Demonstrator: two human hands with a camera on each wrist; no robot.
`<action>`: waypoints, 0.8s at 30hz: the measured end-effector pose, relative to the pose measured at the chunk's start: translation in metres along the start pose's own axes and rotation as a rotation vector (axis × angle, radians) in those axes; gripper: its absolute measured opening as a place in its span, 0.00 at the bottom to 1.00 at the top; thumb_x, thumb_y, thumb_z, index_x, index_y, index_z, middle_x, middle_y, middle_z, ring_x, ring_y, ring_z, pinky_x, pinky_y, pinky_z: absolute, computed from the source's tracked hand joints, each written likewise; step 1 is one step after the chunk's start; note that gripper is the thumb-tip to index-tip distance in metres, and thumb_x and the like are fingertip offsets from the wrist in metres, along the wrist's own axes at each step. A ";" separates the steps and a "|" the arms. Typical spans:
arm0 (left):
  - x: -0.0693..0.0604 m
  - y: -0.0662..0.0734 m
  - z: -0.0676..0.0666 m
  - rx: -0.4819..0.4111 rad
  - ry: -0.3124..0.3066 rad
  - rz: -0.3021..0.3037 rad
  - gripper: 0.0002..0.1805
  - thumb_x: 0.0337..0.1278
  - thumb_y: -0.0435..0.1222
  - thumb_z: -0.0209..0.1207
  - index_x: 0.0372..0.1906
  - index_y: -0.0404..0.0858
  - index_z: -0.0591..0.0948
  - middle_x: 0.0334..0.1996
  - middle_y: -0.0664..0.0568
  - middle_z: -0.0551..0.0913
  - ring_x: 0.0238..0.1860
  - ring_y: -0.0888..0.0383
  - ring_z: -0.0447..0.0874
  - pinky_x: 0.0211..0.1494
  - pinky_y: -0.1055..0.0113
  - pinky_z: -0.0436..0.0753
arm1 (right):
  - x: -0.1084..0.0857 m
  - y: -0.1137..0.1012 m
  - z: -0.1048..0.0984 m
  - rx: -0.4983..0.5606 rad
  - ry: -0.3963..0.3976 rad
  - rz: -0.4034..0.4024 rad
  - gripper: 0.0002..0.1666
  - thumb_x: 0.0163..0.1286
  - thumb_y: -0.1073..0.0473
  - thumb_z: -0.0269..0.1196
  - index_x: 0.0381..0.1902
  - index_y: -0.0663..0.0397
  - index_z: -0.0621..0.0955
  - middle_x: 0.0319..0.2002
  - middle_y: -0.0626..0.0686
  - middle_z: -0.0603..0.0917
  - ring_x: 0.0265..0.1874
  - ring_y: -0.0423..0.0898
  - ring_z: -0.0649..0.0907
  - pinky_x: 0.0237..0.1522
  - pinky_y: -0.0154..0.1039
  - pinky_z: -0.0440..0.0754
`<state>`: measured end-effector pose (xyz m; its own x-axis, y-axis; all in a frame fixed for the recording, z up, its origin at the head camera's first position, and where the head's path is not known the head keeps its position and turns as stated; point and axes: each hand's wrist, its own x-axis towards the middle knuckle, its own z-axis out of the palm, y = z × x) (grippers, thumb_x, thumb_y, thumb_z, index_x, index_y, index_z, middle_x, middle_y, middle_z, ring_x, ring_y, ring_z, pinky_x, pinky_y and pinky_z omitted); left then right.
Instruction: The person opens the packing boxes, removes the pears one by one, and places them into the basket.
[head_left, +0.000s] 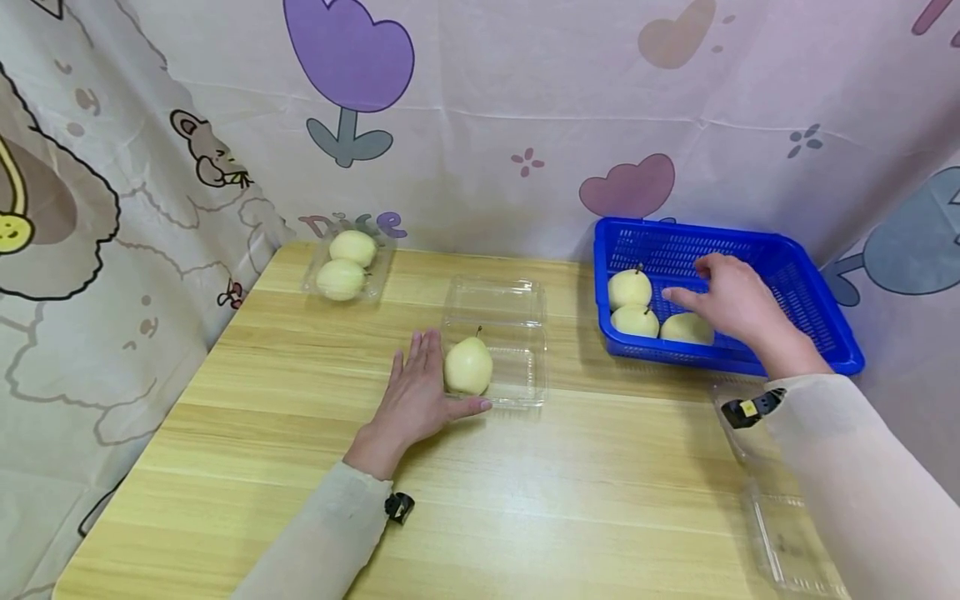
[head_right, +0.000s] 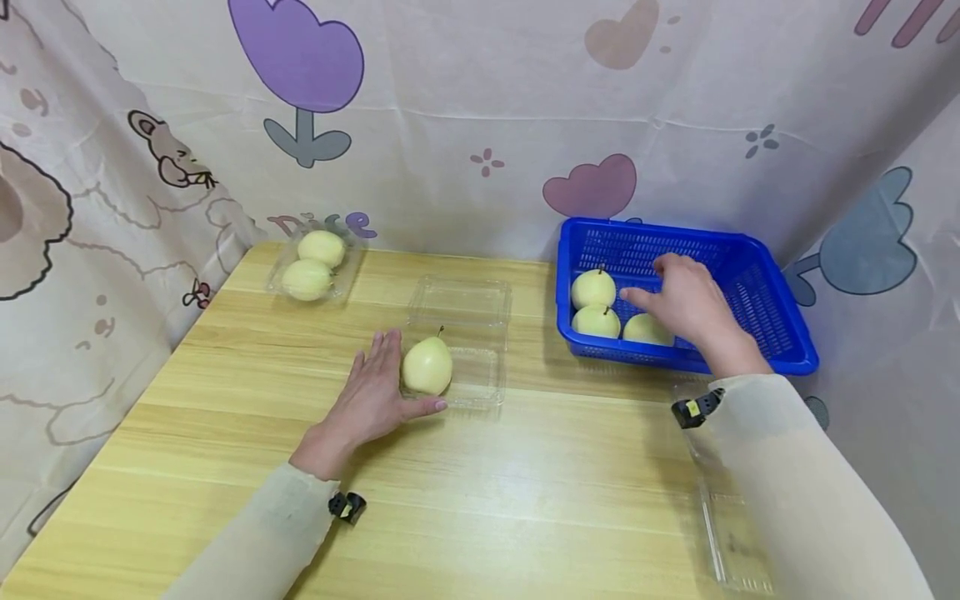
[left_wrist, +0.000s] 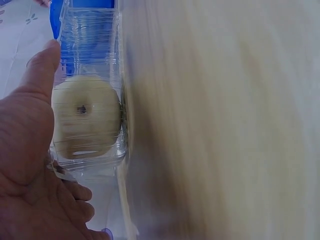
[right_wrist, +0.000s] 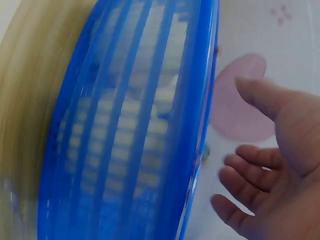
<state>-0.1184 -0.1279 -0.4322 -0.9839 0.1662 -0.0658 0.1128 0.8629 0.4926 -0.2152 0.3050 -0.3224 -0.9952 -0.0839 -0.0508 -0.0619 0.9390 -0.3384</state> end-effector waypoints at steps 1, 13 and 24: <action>0.000 0.000 0.000 -0.003 0.000 -0.001 0.79 0.46 0.74 0.69 0.85 0.30 0.40 0.86 0.35 0.43 0.87 0.42 0.33 0.87 0.39 0.36 | -0.001 -0.006 0.002 0.018 0.030 -0.006 0.56 0.74 0.29 0.61 0.74 0.75 0.66 0.65 0.77 0.72 0.63 0.74 0.72 0.62 0.75 0.73; 0.000 -0.001 -0.001 -0.089 -0.035 0.003 0.80 0.45 0.71 0.72 0.85 0.30 0.37 0.86 0.33 0.38 0.87 0.40 0.31 0.85 0.35 0.34 | -0.020 -0.086 0.037 0.151 0.213 -0.154 0.31 0.77 0.46 0.65 0.62 0.67 0.80 0.53 0.66 0.82 0.53 0.63 0.80 0.56 0.63 0.80; 0.003 -0.006 -0.007 -0.062 -0.051 0.033 0.79 0.46 0.70 0.73 0.85 0.32 0.37 0.86 0.35 0.37 0.87 0.43 0.30 0.86 0.37 0.36 | -0.026 -0.141 0.078 0.238 0.090 -0.250 0.31 0.76 0.45 0.67 0.63 0.65 0.80 0.56 0.63 0.84 0.56 0.59 0.83 0.59 0.57 0.84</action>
<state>-0.1226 -0.1359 -0.4290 -0.9714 0.2192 -0.0918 0.1345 0.8255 0.5481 -0.1746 0.1485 -0.3465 -0.9548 -0.2619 0.1407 -0.2957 0.7880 -0.5399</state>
